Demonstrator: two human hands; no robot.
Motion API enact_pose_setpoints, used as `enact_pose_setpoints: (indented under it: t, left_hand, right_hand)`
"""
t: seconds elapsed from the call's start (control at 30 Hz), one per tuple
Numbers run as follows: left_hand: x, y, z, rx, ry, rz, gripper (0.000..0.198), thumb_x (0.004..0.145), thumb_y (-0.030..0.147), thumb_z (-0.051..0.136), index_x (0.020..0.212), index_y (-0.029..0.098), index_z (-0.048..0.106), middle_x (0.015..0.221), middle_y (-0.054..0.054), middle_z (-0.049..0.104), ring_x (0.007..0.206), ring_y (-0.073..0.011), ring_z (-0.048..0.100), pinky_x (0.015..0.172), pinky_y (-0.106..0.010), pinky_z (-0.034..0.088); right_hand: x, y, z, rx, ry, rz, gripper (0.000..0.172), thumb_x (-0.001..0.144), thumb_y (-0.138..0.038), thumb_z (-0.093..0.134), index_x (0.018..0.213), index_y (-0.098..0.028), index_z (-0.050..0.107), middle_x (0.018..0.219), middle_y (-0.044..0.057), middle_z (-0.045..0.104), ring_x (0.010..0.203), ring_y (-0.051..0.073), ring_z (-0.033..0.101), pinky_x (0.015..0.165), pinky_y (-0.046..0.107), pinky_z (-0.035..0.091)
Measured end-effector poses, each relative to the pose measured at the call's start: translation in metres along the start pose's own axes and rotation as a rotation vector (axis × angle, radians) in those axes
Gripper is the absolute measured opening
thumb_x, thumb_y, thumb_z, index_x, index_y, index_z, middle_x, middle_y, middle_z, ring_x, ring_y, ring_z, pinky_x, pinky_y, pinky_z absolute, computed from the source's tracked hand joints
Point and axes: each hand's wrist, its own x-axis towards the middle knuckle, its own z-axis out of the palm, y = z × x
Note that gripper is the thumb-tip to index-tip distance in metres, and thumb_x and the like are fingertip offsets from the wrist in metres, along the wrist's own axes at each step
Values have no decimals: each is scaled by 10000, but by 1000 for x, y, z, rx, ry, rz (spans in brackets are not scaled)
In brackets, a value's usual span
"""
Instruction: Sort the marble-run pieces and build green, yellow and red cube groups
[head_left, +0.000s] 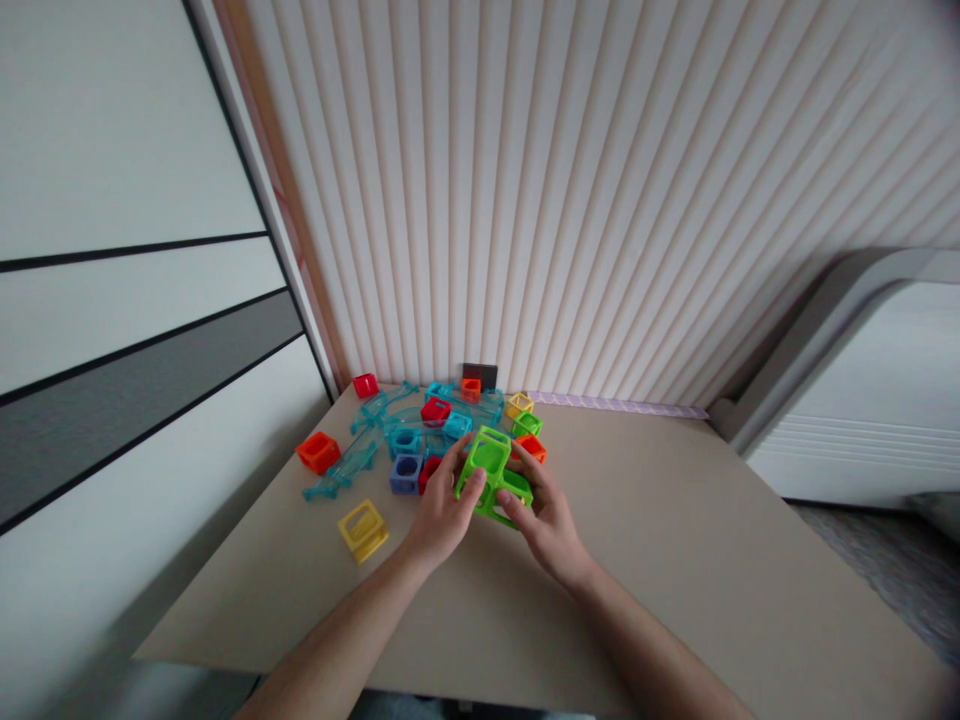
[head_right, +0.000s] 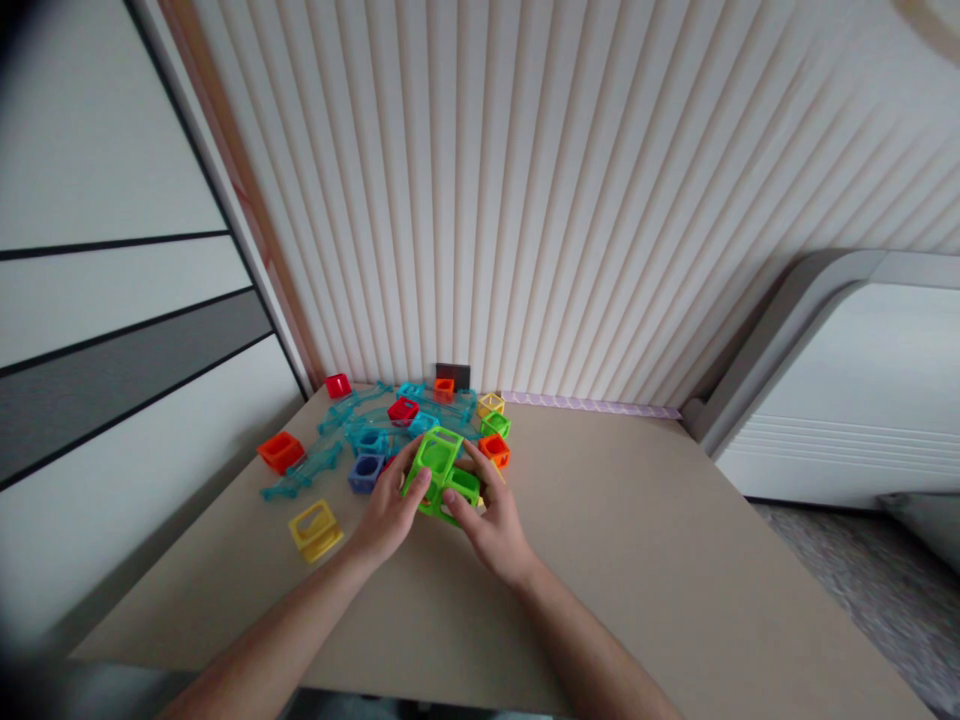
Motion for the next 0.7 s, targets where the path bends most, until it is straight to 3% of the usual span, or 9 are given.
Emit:
enact_pose_setpoints:
  t: [0.23, 0.7]
  left_hand:
    - [-5, 2, 3, 16, 2, -15, 524, 939, 482, 584, 1364, 179, 536, 1368, -148, 627, 1312, -280, 570, 1099, -401, 458]
    - [-9, 1, 2, 14, -68, 10, 499, 955, 460, 567, 1381, 202, 530, 1402, -136, 596, 1330, -281, 542, 1126, -411, 423]
  right_hand:
    - [4, -4, -1, -115, -33, -69, 507, 941, -486, 642, 1390, -256, 593, 1336, 93, 662, 1218, 302, 615, 1081, 520, 469]
    - [6, -27, 1, -145, -85, -98, 444, 915, -438, 678, 1300, -215, 671, 1146, 60, 739, 1046, 277, 678, 919, 374, 551]
